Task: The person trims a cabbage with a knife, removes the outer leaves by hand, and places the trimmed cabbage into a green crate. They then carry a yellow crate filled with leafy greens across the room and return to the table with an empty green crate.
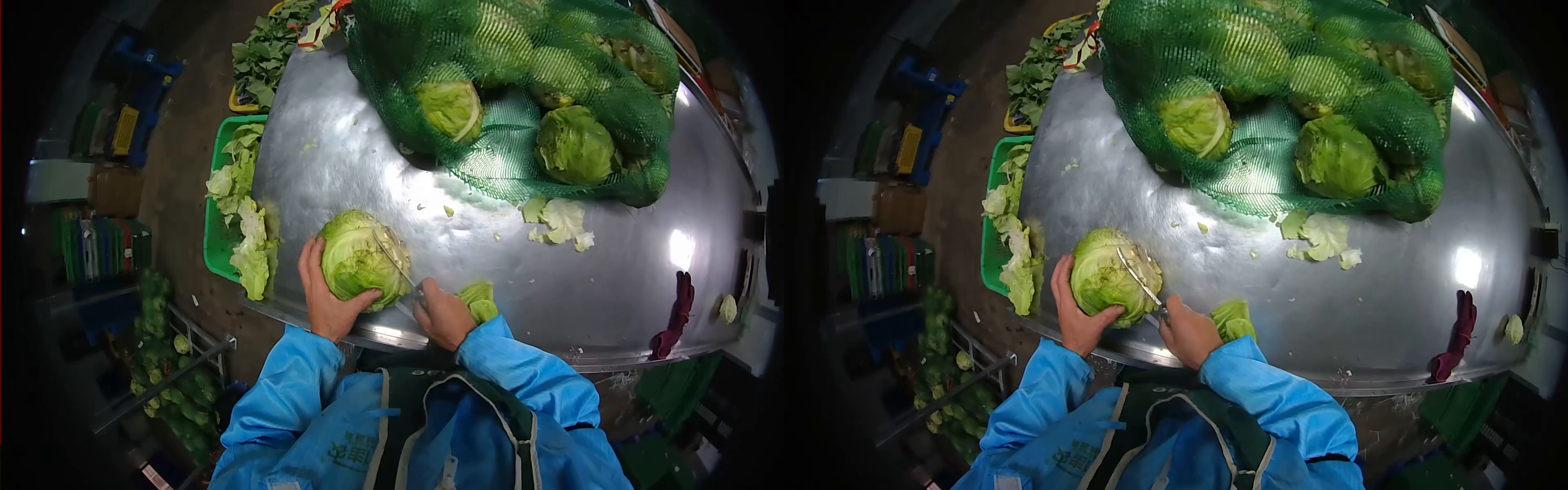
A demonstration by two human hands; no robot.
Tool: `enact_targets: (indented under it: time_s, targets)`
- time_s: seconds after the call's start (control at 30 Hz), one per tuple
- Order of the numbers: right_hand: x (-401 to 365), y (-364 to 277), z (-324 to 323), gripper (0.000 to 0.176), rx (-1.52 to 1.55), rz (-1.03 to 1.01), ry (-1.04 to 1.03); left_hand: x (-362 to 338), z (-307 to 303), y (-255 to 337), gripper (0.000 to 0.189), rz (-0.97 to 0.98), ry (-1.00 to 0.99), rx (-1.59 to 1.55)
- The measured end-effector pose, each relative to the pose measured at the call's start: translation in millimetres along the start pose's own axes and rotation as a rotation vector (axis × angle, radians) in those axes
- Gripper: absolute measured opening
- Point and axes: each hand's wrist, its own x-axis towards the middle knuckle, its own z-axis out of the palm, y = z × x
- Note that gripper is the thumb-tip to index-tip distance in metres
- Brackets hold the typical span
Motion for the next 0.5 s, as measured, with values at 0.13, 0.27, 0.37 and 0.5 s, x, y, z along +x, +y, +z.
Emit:
enact_targets:
  time_s: [0.13, 0.27, 0.37, 0.5]
  targets:
    - [8.7, 2.5, 5.3, 0.025, -0.126, 0.086, -0.070, 1.1, 4.5, 0.3, 0.103, 0.023, 0.034, 0.028]
    - [56.6, 30.8, 16.8, 0.029, -0.164, 0.123, -0.120, 11.0, 5.1, 2.6, 0.102, 0.034, -0.002, 0.105]
    - [94.0, 41.8, 23.0, 0.033, -0.269, 0.168, -0.241, 9.4, -3.6, -6.9, 0.103, 0.071, -0.041, 0.046]
    - [74.8, 50.5, 3.5, 0.032, -0.083, 0.080, -0.112, 12.9, -27.9, -40.8, 0.103, 0.091, -0.074, -0.056]
